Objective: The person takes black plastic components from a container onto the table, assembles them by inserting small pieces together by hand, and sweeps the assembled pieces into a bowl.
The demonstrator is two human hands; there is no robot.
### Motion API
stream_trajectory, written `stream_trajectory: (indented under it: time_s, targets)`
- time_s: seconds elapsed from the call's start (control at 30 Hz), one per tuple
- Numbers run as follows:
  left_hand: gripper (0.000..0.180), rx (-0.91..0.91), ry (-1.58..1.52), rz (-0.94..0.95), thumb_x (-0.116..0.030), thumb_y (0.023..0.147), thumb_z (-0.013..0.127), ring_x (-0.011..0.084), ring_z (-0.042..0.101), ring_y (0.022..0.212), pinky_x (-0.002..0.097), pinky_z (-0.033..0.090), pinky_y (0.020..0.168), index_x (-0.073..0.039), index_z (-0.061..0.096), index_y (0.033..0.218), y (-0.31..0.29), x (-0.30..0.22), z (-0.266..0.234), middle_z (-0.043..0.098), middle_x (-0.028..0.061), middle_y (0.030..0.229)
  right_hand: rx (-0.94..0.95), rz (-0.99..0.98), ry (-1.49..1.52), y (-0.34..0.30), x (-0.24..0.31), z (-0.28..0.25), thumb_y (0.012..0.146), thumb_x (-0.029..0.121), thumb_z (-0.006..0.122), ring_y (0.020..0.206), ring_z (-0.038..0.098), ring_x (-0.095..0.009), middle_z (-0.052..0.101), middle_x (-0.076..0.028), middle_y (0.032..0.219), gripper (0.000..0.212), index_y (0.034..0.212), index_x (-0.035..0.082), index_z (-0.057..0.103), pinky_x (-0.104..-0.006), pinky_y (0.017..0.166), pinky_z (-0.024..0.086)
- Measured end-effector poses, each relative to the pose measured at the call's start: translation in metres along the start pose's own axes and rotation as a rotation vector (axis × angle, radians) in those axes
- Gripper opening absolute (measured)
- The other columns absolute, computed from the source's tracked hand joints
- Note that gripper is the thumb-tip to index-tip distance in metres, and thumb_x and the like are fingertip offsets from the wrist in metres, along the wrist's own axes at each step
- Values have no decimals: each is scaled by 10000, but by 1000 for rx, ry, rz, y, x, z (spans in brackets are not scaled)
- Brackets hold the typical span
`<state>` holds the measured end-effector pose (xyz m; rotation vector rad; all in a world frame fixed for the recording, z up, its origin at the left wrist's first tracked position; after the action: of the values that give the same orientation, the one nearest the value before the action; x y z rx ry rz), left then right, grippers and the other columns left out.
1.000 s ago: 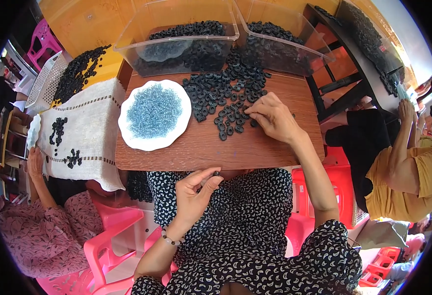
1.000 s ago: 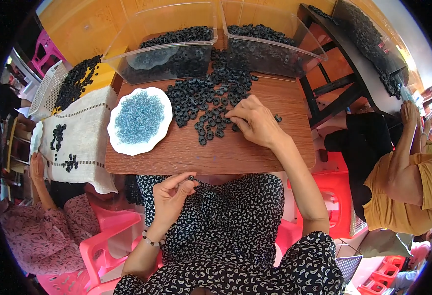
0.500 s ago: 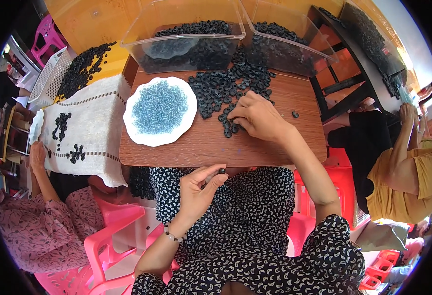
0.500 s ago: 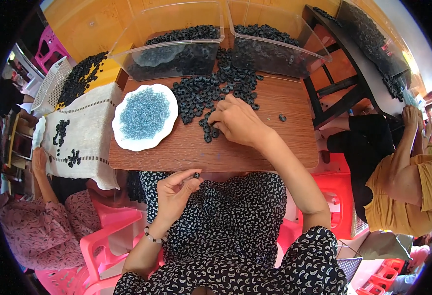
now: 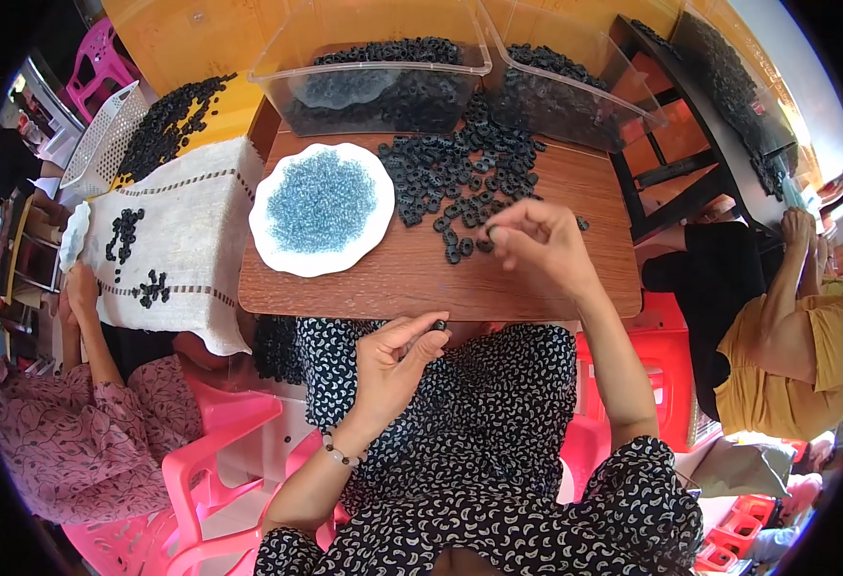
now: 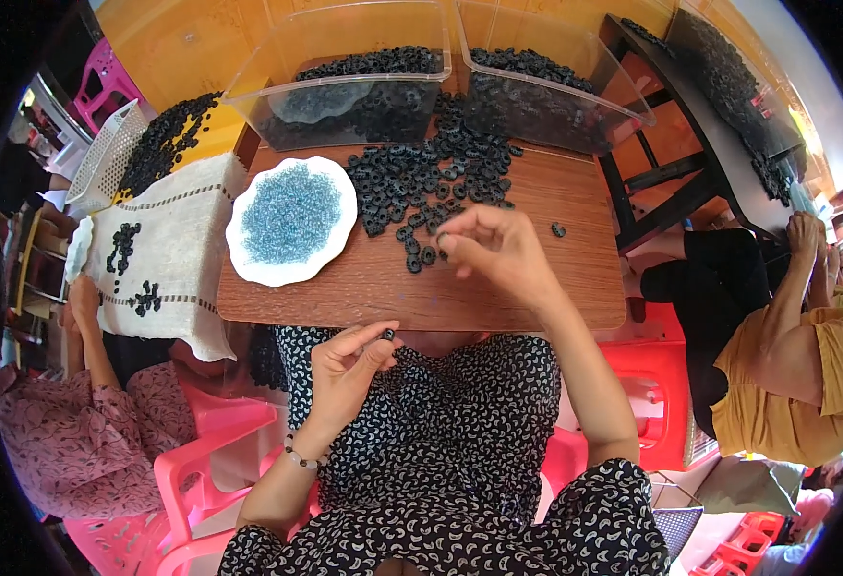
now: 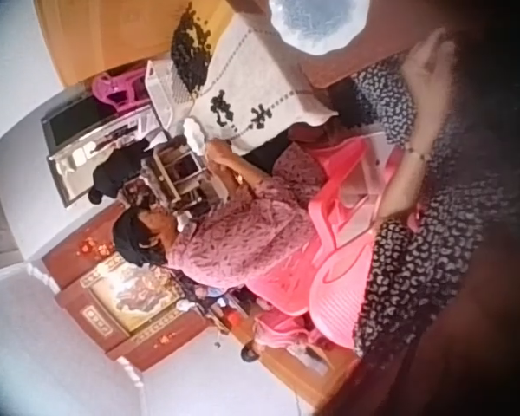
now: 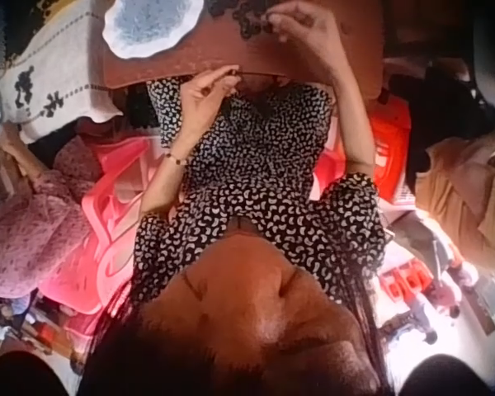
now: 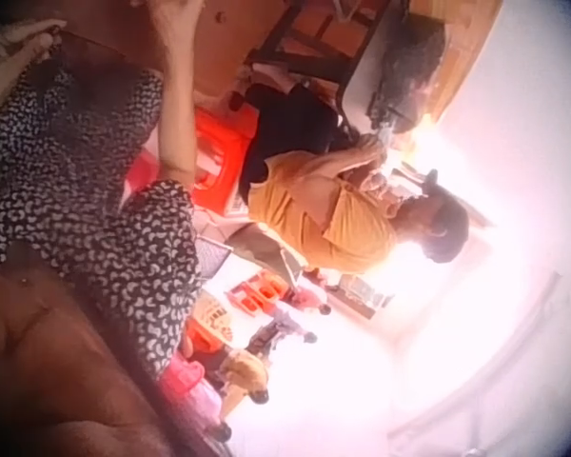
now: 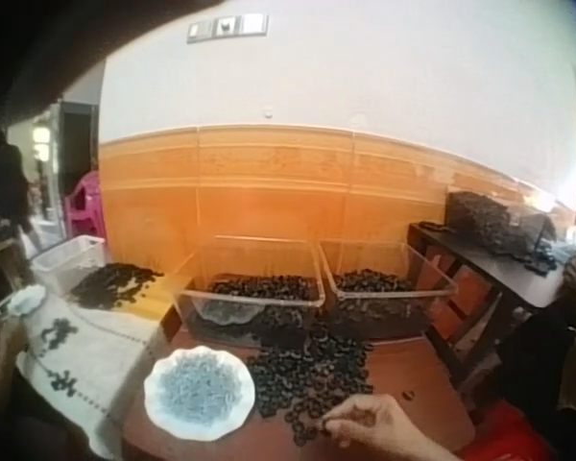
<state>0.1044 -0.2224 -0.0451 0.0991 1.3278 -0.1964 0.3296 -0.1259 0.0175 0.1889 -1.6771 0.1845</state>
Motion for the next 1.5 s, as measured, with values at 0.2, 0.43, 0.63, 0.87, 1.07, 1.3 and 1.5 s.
stream_trajectory:
  time_s: [0.2, 0.43, 0.63, 0.87, 1.07, 1.3, 1.5]
  targets:
    - [295, 59, -57, -63, -131, 967, 695, 108, 678, 781, 215, 555, 708, 21, 695, 1220, -3, 2, 6, 686, 65, 976, 8, 249, 173, -55, -22, 25, 996, 163, 640, 697, 624, -79, 672, -17, 851, 209, 1124, 6, 693, -243, 628, 540]
    - [294, 35, -35, 56, -85, 943, 712, 116, 677, 820, 231, 560, 749, 21, 697, 1217, -1, 4, 6, 667, 64, 969, 65, 158, 67, -78, -5, 50, 999, 171, 647, 776, 619, -74, 702, -26, 927, 246, 1157, -7, 709, -219, 716, 507]
    - [312, 38, 112, 131, -123, 911, 752, 98, 656, 821, 221, 521, 711, 0, 722, 1196, -3, 2, 6, 687, 56, 941, 48, 148, 155, -88, -3, 58, 955, 88, 695, 827, 643, -56, 714, -34, 954, 205, 1124, -26, 701, -202, 710, 516]
    - [295, 41, 248, 250, -116, 883, 766, 134, 664, 859, 252, 522, 745, -26, 745, 1162, -5, -4, 7, 729, 83, 1000, 14, 129, 79, -90, 1, 60, 941, 55, 707, 746, 585, -14, 687, 15, 847, 138, 1055, -14, 741, -186, 623, 466]
    - [270, 53, 372, 310, -82, 867, 765, 158, 679, 857, 268, 532, 746, -15, 747, 1129, -4, -10, 9, 734, 90, 996, -18, 61, -70, -90, -1, 58, 919, 67, 729, 716, 584, -22, 701, -7, 805, 101, 956, -27, 725, -206, 607, 469]
    - [275, 50, 500, 480, -8, 850, 754, 207, 696, 814, 286, 556, 692, 0, 732, 1124, -8, -5, 11, 726, 125, 988, 41, 107, -168, -91, -7, 59, 921, 31, 716, 820, 653, -69, 717, -36, 884, 69, 913, -33, 692, -227, 713, 532]
    - [299, 43, 570, 555, 80, 813, 733, 239, 703, 813, 309, 572, 682, 29, 717, 1107, -11, -3, 14, 715, 139, 970, 16, 53, -148, -93, -13, 62, 890, 83, 728, 641, 567, -59, 687, -43, 720, 113, 873, -23, 693, -263, 568, 461]
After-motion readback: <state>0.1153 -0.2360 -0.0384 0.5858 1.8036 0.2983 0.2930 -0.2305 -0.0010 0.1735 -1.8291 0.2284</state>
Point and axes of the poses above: each hand's wrist, its own y-axis towards the middle knuckle, its own z-axis out of the palm, x = y × z, the point moved 3 cm from there along y, towards the middle knuckle
